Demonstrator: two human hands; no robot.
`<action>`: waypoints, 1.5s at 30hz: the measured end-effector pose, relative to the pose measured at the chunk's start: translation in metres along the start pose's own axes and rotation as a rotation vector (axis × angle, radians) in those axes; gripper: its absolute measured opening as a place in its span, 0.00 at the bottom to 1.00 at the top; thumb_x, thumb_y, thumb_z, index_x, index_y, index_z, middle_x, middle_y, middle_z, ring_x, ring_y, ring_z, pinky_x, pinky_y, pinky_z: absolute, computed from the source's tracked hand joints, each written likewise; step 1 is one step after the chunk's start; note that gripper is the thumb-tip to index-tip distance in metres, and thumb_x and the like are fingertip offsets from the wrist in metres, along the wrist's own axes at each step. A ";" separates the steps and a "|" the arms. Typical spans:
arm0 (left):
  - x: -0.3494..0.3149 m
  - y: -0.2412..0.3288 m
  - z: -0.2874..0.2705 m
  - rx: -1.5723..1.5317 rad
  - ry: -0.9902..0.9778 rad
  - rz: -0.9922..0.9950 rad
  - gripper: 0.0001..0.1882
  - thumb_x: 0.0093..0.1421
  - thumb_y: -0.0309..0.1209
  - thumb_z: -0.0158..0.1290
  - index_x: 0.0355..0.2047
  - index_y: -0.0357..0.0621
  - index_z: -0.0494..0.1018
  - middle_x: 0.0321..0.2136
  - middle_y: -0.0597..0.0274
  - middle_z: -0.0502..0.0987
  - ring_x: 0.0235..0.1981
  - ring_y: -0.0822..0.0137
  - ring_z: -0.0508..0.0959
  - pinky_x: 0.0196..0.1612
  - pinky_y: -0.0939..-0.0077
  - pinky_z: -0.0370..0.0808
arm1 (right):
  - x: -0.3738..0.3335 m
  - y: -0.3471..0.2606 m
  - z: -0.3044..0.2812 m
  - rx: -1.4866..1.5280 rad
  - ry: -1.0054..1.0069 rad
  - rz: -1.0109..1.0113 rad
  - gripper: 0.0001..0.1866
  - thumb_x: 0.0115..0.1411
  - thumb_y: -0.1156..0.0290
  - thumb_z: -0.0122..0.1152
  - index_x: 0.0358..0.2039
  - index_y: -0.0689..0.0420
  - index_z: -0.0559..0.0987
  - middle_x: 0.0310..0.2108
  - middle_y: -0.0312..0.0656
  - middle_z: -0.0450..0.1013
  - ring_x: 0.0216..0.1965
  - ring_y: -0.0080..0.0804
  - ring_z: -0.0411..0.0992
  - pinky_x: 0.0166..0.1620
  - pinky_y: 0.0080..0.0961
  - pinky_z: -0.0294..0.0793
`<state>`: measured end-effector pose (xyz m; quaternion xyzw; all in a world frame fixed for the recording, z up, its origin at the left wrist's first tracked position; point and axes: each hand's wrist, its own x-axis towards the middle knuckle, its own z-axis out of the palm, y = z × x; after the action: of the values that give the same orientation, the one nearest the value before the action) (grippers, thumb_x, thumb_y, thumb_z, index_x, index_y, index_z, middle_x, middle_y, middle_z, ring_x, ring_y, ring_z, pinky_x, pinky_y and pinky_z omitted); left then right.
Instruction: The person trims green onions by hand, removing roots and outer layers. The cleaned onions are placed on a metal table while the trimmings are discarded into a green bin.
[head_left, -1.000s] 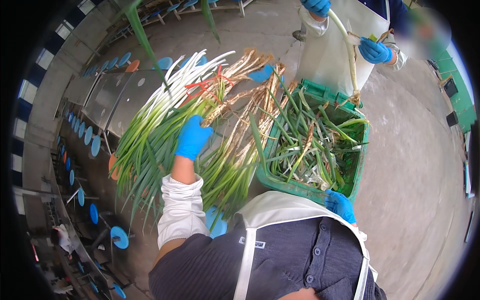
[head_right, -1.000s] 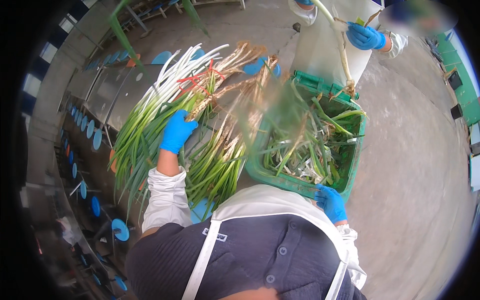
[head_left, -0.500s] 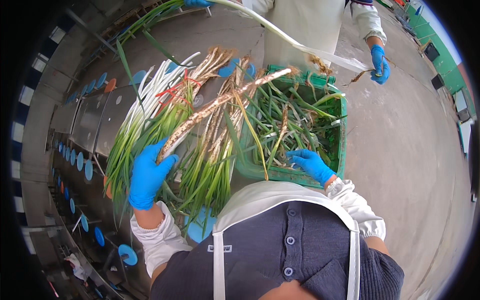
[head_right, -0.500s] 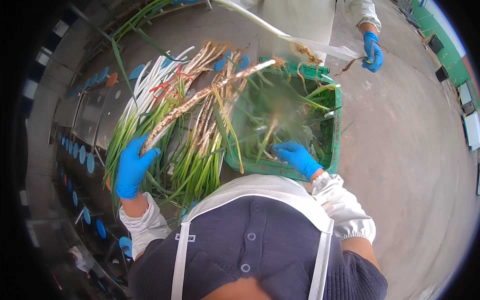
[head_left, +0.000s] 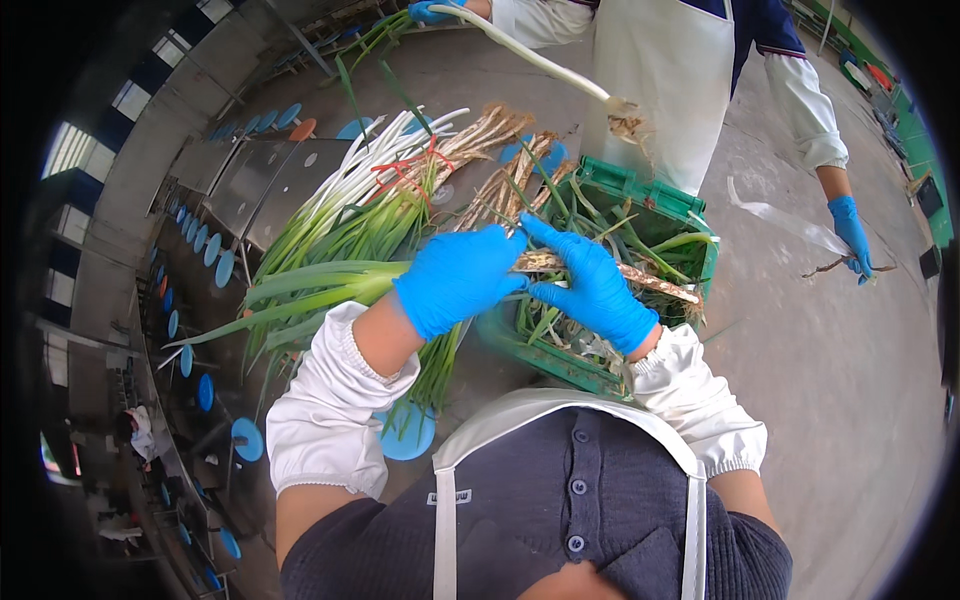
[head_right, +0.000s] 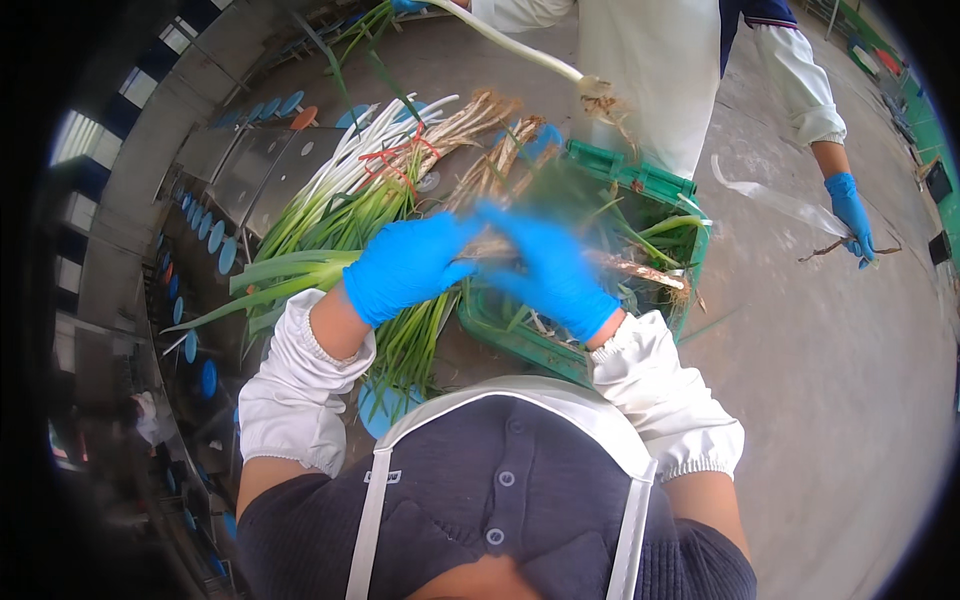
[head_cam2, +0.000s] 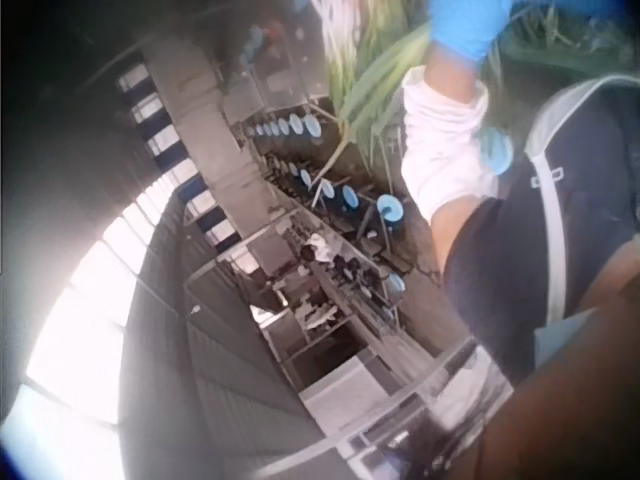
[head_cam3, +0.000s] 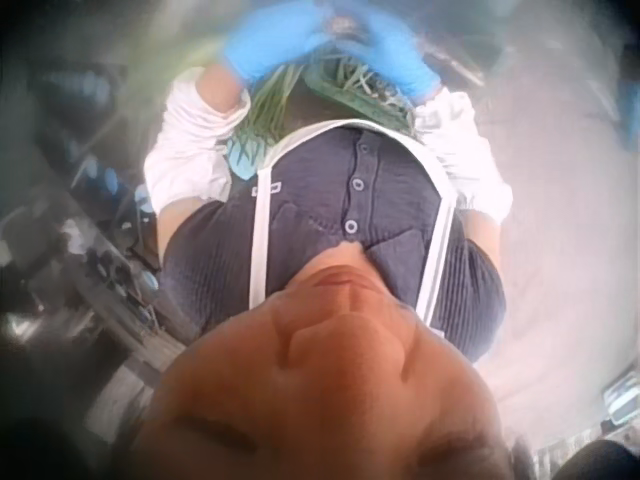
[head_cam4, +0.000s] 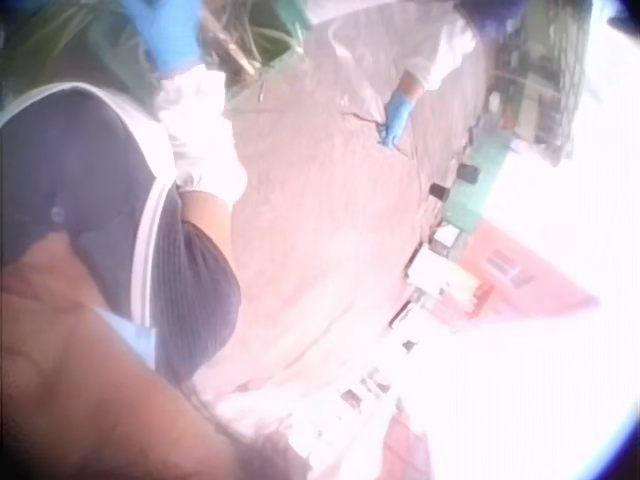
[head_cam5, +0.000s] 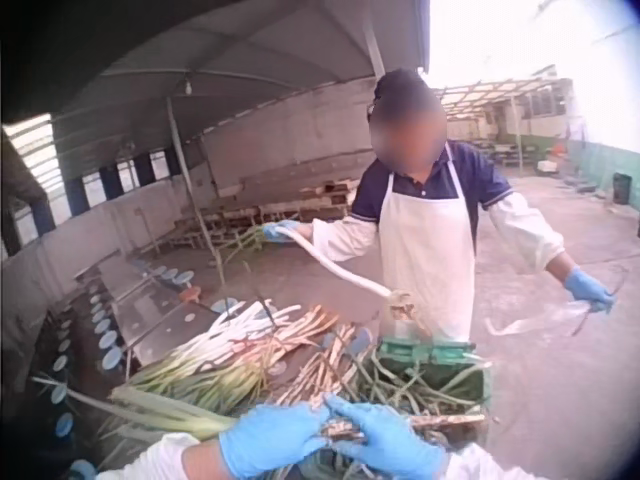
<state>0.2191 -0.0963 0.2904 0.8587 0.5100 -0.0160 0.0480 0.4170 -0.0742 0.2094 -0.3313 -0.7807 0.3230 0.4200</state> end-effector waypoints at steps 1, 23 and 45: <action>0.002 0.002 -0.004 -0.078 -0.035 0.022 0.30 0.52 0.42 0.57 0.56 0.53 0.65 0.37 0.49 0.74 0.37 0.51 0.77 0.38 0.61 0.74 | 0.000 0.010 0.004 -0.010 -0.089 0.050 0.23 0.49 0.77 0.66 0.49 0.57 0.76 0.42 0.43 0.75 0.43 0.37 0.73 0.48 0.30 0.71; -0.102 -0.031 -0.045 0.154 0.098 -0.183 0.18 0.41 0.38 0.60 0.34 0.49 0.79 0.26 0.57 0.76 0.29 0.54 0.77 0.33 0.62 0.73 | -0.112 0.182 -0.061 -0.520 -0.587 0.536 0.26 0.47 0.69 0.64 0.50 0.52 0.75 0.45 0.53 0.73 0.44 0.50 0.73 0.47 0.37 0.72; 0.013 0.061 0.035 -1.461 0.644 -0.173 0.21 0.54 0.29 0.60 0.46 0.33 0.71 0.37 0.57 0.77 0.39 0.70 0.76 0.42 0.73 0.74 | 0.003 -0.009 -0.018 0.918 -0.124 0.453 0.15 0.57 0.71 0.62 0.43 0.63 0.78 0.37 0.38 0.77 0.37 0.23 0.72 0.44 0.19 0.70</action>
<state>0.2796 -0.1171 0.2588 0.5300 0.4453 0.5667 0.4468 0.4294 -0.0730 0.2262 -0.2539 -0.4907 0.7342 0.3945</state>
